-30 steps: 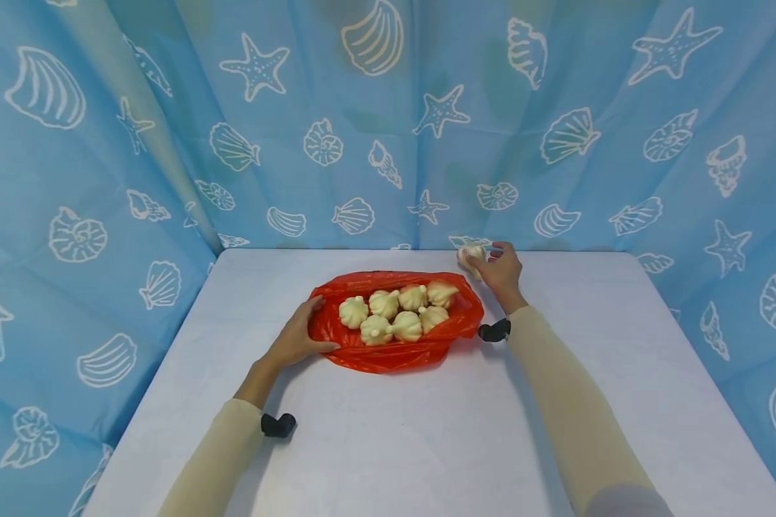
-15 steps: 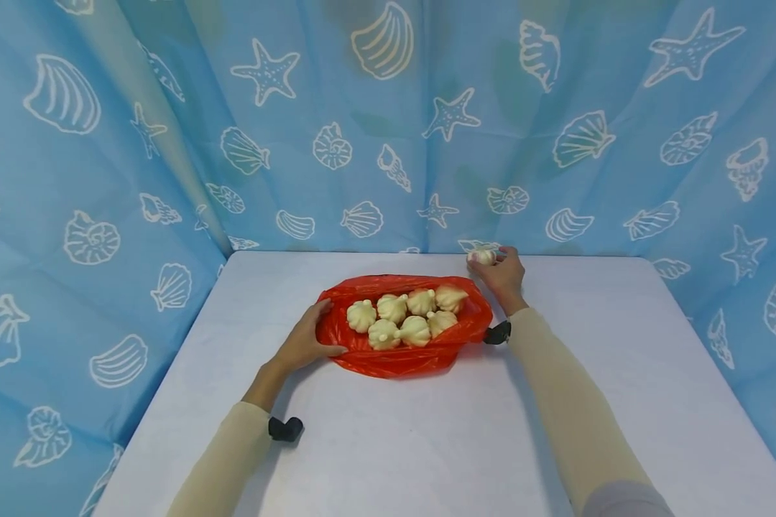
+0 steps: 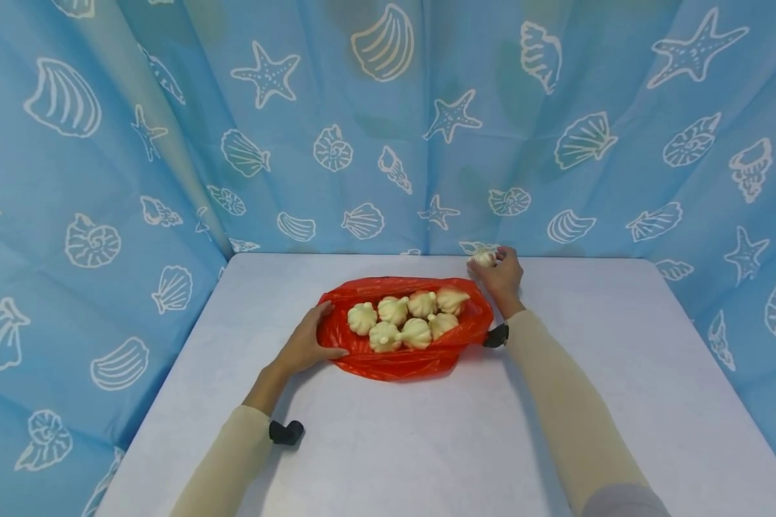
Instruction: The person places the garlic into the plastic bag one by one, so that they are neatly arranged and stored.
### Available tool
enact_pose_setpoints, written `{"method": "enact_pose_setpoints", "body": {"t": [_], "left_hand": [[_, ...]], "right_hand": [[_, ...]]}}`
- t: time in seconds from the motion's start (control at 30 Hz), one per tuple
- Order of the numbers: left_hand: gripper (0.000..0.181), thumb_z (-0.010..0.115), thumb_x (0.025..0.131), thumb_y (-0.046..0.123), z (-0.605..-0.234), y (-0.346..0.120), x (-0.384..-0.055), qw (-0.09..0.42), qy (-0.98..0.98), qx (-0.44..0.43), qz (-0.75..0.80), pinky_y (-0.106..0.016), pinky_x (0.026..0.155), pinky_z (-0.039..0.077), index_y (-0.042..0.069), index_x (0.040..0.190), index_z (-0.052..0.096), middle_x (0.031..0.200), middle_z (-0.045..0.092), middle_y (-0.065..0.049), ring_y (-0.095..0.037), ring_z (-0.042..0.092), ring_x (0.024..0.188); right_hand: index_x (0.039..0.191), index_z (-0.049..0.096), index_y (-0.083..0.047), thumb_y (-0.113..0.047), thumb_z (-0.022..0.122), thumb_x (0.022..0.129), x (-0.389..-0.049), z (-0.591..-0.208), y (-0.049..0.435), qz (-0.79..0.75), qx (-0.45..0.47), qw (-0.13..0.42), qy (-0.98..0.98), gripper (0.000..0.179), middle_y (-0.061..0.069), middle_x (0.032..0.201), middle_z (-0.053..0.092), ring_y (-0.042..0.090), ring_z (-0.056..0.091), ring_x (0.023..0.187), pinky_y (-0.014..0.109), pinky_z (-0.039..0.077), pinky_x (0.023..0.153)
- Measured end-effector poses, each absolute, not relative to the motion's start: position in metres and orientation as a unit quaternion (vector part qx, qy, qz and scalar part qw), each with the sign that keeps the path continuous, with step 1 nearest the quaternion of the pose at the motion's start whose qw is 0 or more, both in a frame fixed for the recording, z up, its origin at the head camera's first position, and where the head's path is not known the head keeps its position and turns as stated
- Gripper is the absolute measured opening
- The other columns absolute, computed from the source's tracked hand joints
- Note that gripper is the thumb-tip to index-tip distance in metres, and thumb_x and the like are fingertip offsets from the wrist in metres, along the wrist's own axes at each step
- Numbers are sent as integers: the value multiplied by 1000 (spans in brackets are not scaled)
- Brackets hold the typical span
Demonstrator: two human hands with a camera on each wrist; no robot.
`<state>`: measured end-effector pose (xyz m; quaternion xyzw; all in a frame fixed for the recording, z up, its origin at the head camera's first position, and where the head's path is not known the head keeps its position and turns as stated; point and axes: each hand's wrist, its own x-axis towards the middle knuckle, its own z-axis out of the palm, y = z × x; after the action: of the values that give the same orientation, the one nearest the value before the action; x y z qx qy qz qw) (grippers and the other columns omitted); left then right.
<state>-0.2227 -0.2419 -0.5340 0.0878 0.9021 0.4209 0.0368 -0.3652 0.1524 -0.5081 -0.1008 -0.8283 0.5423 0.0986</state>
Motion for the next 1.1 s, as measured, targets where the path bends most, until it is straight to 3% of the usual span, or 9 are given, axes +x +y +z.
{"method": "enact_pose_setpoints", "body": {"t": [0.2,0.33,0.5,0.77,1.0,1.1], "left_hand": [[104,88,70,35,-533,-242,-222,34,903,89,420,-50,107,37,13,152,27,150,38,-7,-26,34,139],[104,87,71,37,-532,-242,-221,35,901,92,422,-52,110,33,13,152,26,150,38,-8,-27,33,139],[106,87,70,38,-533,-243,-221,34,904,89,416,-53,107,37,14,152,26,150,38,-8,-28,33,139],[105,87,70,39,-536,-243,-222,34,903,92,419,-53,107,37,14,152,27,151,37,-8,-28,32,139],[104,87,70,38,-538,-243,-221,35,901,91,423,-53,108,36,15,152,27,150,37,-7,-27,32,139],[104,87,70,39,-538,-242,-221,33,901,92,422,-53,107,36,15,152,27,150,37,-7,-27,33,139]], "right_hand": [[135,37,-5,-30,80,79,-363,-506,155,534,-85,111,-834,75,19,129,51,32,53,111,43,50,96],[127,46,-4,-32,81,78,-358,-503,158,526,-55,134,-838,66,16,122,55,30,53,109,43,51,91],[126,58,-6,-29,82,78,-356,-501,164,490,0,169,-855,58,15,122,56,31,54,110,45,49,90],[129,45,-4,-24,82,78,-346,-491,167,500,27,154,-852,66,17,124,54,30,54,103,44,51,88],[119,55,-3,-18,84,77,-341,-481,173,526,68,188,-827,54,13,119,59,26,58,102,43,52,91],[122,54,-2,-17,84,77,-340,-477,176,537,91,197,-815,57,13,118,59,29,60,102,46,52,92]]}}
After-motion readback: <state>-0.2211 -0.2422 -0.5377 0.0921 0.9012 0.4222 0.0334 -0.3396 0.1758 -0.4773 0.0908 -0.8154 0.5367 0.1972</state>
